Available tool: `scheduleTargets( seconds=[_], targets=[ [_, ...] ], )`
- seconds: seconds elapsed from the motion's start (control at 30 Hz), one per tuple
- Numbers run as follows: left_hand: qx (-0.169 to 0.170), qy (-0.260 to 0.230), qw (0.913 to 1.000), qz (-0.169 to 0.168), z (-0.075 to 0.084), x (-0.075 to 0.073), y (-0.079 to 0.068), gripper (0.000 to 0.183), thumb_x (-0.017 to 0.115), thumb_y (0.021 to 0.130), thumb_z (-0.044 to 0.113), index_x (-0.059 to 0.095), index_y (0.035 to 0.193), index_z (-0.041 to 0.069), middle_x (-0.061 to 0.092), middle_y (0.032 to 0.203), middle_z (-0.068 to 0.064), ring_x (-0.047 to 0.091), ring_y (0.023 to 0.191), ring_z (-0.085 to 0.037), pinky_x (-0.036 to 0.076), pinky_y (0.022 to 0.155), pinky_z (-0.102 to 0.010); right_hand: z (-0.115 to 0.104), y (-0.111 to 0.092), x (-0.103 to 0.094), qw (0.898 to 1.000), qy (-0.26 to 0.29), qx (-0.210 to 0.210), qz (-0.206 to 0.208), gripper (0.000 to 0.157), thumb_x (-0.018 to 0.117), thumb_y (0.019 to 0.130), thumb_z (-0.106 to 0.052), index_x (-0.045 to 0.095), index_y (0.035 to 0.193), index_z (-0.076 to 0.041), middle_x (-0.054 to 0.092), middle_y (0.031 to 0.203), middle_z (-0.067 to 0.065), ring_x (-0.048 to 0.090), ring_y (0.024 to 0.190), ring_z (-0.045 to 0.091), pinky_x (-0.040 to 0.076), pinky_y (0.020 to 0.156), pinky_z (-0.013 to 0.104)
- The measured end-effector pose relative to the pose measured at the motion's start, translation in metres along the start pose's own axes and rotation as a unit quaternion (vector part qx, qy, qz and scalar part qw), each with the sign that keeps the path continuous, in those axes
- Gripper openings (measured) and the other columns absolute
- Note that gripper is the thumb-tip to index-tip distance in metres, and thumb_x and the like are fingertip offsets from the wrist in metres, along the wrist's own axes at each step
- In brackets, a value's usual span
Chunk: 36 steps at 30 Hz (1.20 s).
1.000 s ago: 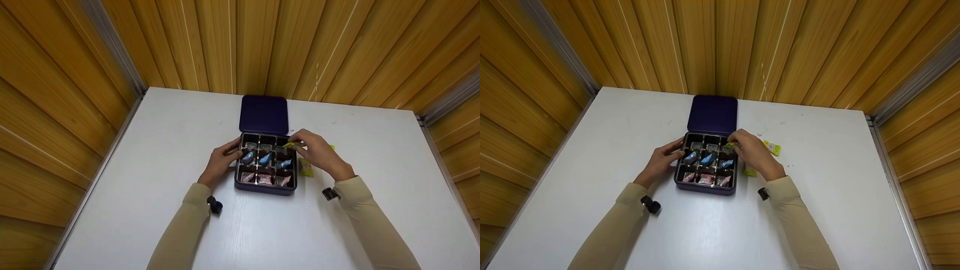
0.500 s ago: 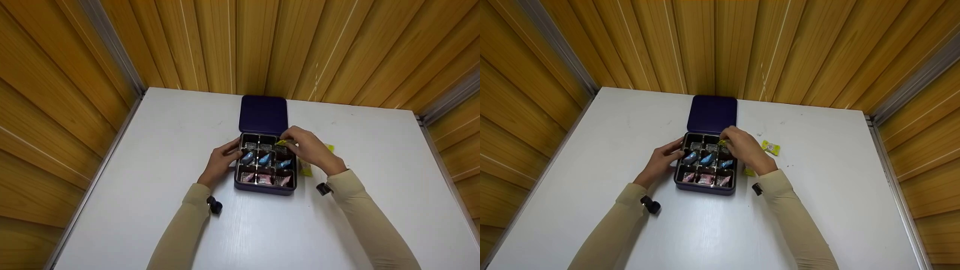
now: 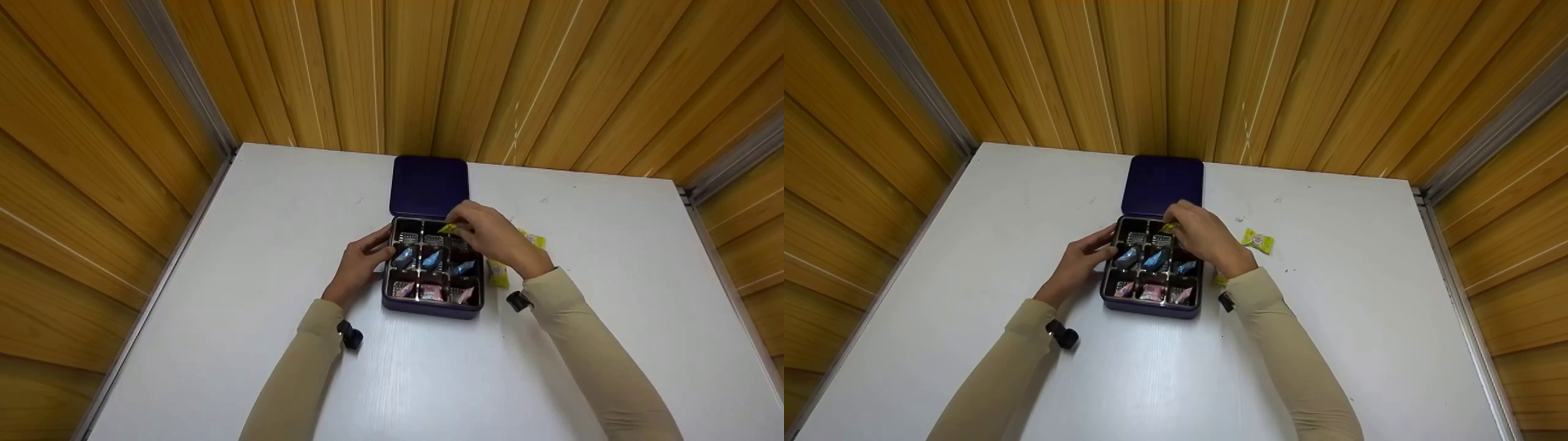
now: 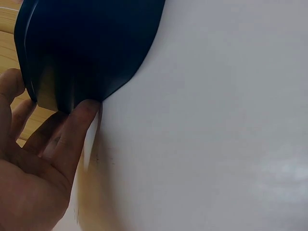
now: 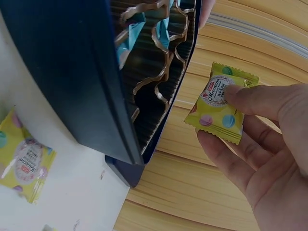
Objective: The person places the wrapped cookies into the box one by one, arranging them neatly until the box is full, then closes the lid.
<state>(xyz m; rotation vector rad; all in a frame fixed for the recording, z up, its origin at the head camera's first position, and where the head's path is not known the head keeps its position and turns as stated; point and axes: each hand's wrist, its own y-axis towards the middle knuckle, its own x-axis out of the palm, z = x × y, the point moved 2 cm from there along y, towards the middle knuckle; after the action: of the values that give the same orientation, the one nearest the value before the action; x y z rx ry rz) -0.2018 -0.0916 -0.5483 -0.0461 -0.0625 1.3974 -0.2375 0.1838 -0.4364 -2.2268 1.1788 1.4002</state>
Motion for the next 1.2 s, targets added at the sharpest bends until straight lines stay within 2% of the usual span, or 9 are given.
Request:
scheduleTargets(
  seconds=[0.47, 0.73, 0.97, 1.2],
  targets=[
    [0.007, 0.012, 0.9999, -0.003, 0.001, 0.001, -0.001, 0.055, 0.073, 0.103, 0.016, 0.058, 0.155, 0.023, 0.059, 0.152, -0.010, 0.062, 0.132, -0.030, 0.063, 0.088, -0.049, -0.012, 0.022, 0.004, 1.000, 0.002, 0.004, -0.023, 0.019, 0.071, 0.100, 0.003, 0.071, 0.118, -0.003, 0.069, 0.116, 0.011, 0.068, 0.110, 0.029, 0.058, 0.096, 0.047],
    [-0.004, -0.006, 0.9999, -0.008, 0.002, 0.003, -0.001, 0.056, 0.072, 0.103, 0.017, 0.057, 0.156, 0.024, 0.056, 0.155, -0.010, 0.061, 0.134, -0.031, 0.062, 0.089, -0.051, -0.014, 0.030, 0.004, 0.999, 0.003, 0.015, -0.034, 0.018, 0.070, 0.102, 0.001, 0.072, 0.119, -0.003, 0.069, 0.118, 0.010, 0.067, 0.113, 0.028, 0.057, 0.099, 0.045],
    [-0.013, 0.000, 0.9999, -0.003, 0.003, 0.003, -0.002, 0.055, 0.072, 0.103, 0.017, 0.057, 0.156, 0.026, 0.057, 0.154, -0.010, 0.061, 0.134, -0.032, 0.063, 0.087, -0.050, -0.017, 0.040, 0.009, 0.999, 0.008, -0.005, -0.037, 0.018, 0.071, 0.100, 0.002, 0.072, 0.118, -0.002, 0.069, 0.117, 0.010, 0.068, 0.111, 0.026, 0.057, 0.098, 0.042],
    [-0.012, -0.005, 0.9999, 0.004, 0.003, 0.004, 0.000, 0.054, 0.073, 0.102, 0.017, 0.060, 0.154, 0.023, 0.058, 0.153, -0.010, 0.063, 0.130, -0.032, 0.064, 0.084, -0.050, -0.020, 0.049, 0.014, 0.999, 0.008, -0.022, -0.045, 0.019, 0.072, 0.100, 0.003, 0.072, 0.118, -0.001, 0.069, 0.118, 0.011, 0.068, 0.113, 0.027, 0.057, 0.099, 0.042]
  ],
)
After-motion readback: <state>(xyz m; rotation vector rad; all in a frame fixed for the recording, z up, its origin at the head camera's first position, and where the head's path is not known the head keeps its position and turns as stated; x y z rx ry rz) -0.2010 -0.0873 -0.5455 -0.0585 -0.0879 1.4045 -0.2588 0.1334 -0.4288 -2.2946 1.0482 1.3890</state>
